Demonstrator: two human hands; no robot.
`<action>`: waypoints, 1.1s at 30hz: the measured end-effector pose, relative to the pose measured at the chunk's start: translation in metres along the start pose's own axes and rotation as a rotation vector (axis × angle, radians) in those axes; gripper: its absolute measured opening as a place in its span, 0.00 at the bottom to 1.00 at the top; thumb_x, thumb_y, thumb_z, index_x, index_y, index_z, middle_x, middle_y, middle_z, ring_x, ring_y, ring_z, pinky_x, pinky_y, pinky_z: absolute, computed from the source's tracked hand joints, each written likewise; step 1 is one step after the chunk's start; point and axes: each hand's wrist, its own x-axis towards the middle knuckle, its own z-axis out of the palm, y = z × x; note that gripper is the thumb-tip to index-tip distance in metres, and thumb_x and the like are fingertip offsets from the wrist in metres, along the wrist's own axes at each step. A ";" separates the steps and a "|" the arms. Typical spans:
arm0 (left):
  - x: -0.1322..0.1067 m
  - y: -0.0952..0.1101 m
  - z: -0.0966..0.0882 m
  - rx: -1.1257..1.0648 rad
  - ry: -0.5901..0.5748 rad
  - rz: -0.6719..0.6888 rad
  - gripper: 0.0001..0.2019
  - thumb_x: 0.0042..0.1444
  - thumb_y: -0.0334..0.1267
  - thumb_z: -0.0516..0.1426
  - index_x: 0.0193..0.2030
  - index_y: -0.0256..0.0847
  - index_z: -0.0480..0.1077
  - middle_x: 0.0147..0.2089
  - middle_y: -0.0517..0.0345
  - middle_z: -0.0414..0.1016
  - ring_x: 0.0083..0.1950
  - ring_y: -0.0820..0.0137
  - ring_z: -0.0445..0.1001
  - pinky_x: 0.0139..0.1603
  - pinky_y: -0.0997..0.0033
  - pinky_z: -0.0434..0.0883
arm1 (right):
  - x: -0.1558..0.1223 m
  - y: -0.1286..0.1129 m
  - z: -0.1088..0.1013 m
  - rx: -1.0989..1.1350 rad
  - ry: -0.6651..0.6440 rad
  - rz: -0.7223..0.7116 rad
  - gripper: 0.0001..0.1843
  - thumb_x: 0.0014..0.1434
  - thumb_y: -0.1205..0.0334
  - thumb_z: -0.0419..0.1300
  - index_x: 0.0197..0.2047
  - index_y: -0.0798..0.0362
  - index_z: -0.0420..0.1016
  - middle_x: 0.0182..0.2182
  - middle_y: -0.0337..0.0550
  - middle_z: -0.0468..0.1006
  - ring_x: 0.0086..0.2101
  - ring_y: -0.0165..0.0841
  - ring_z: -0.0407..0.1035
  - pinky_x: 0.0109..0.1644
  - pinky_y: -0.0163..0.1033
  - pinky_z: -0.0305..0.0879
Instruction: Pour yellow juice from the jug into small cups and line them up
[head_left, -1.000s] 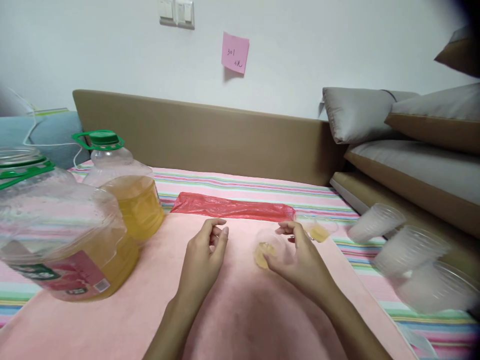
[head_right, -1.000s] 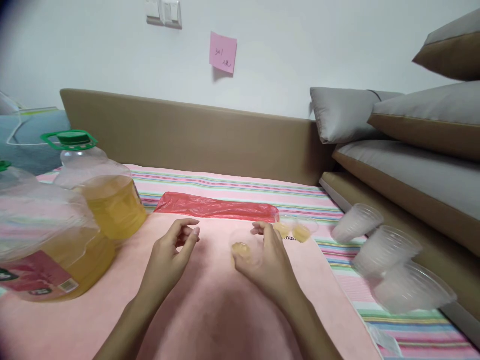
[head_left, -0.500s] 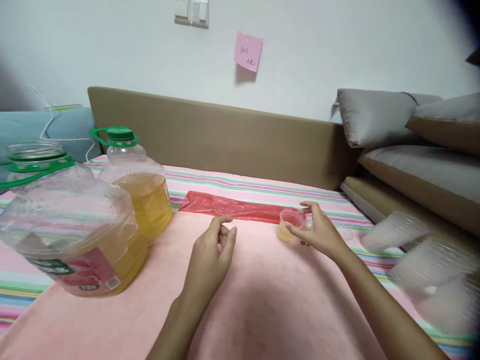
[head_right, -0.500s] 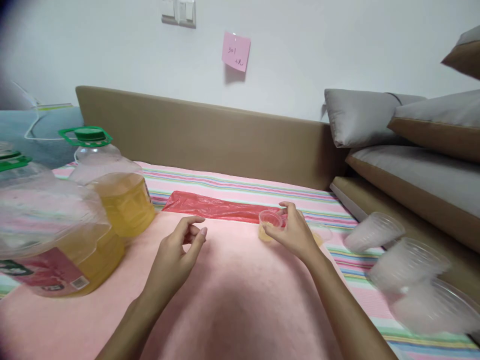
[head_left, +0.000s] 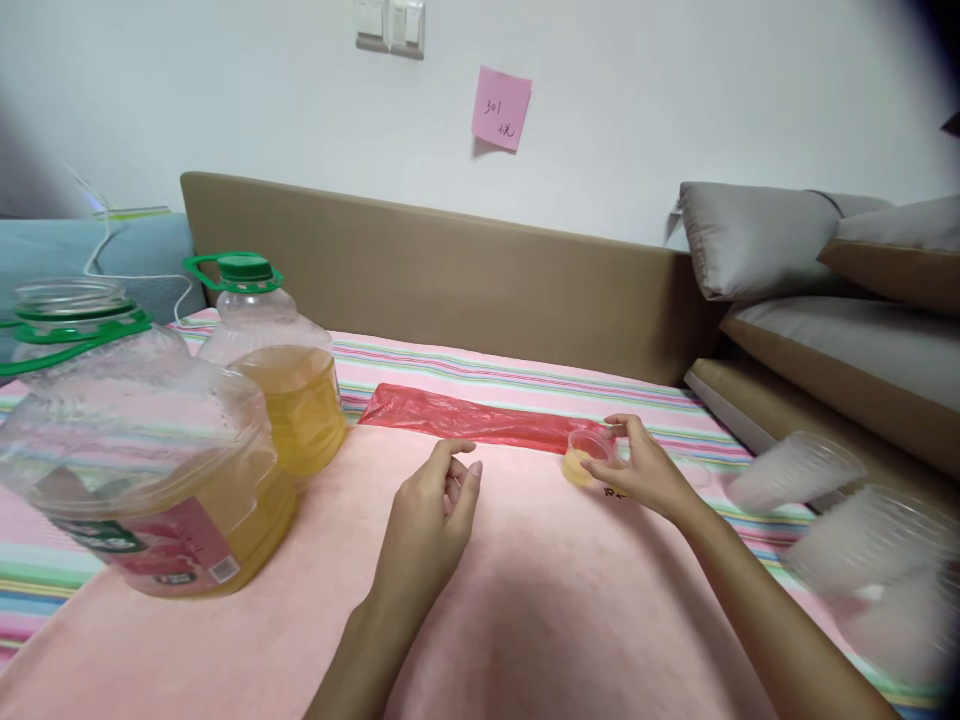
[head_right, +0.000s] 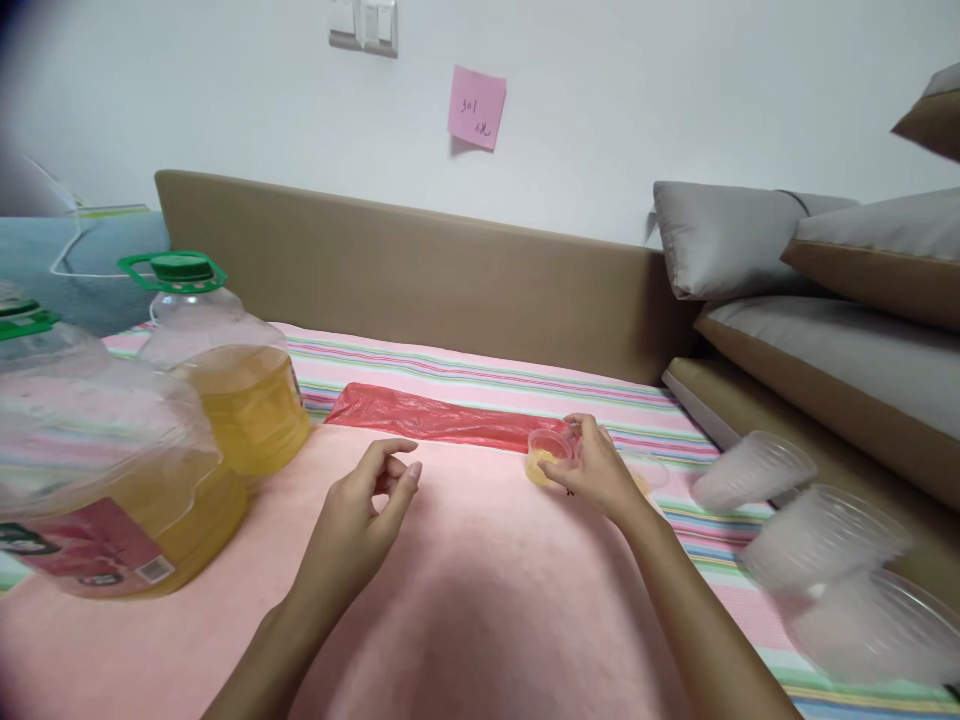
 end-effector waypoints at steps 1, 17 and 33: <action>0.000 0.000 0.000 0.002 -0.003 0.000 0.10 0.69 0.47 0.53 0.53 0.49 0.69 0.33 0.65 0.71 0.34 0.69 0.71 0.33 0.71 0.64 | 0.000 0.002 0.000 0.004 -0.001 0.002 0.42 0.47 0.36 0.66 0.57 0.50 0.60 0.52 0.54 0.70 0.51 0.50 0.69 0.51 0.50 0.67; 0.000 0.001 -0.002 0.017 -0.027 0.005 0.11 0.70 0.47 0.52 0.51 0.48 0.71 0.33 0.64 0.72 0.34 0.68 0.72 0.34 0.70 0.63 | -0.003 0.006 -0.001 0.027 -0.036 -0.001 0.42 0.51 0.36 0.66 0.61 0.50 0.58 0.57 0.56 0.68 0.55 0.52 0.68 0.56 0.52 0.68; 0.000 0.002 -0.003 0.023 -0.057 -0.012 0.11 0.70 0.46 0.52 0.52 0.47 0.70 0.34 0.63 0.72 0.34 0.68 0.72 0.36 0.68 0.64 | -0.005 0.017 -0.001 0.037 -0.064 -0.026 0.42 0.54 0.38 0.66 0.65 0.48 0.58 0.58 0.53 0.69 0.51 0.52 0.71 0.50 0.54 0.74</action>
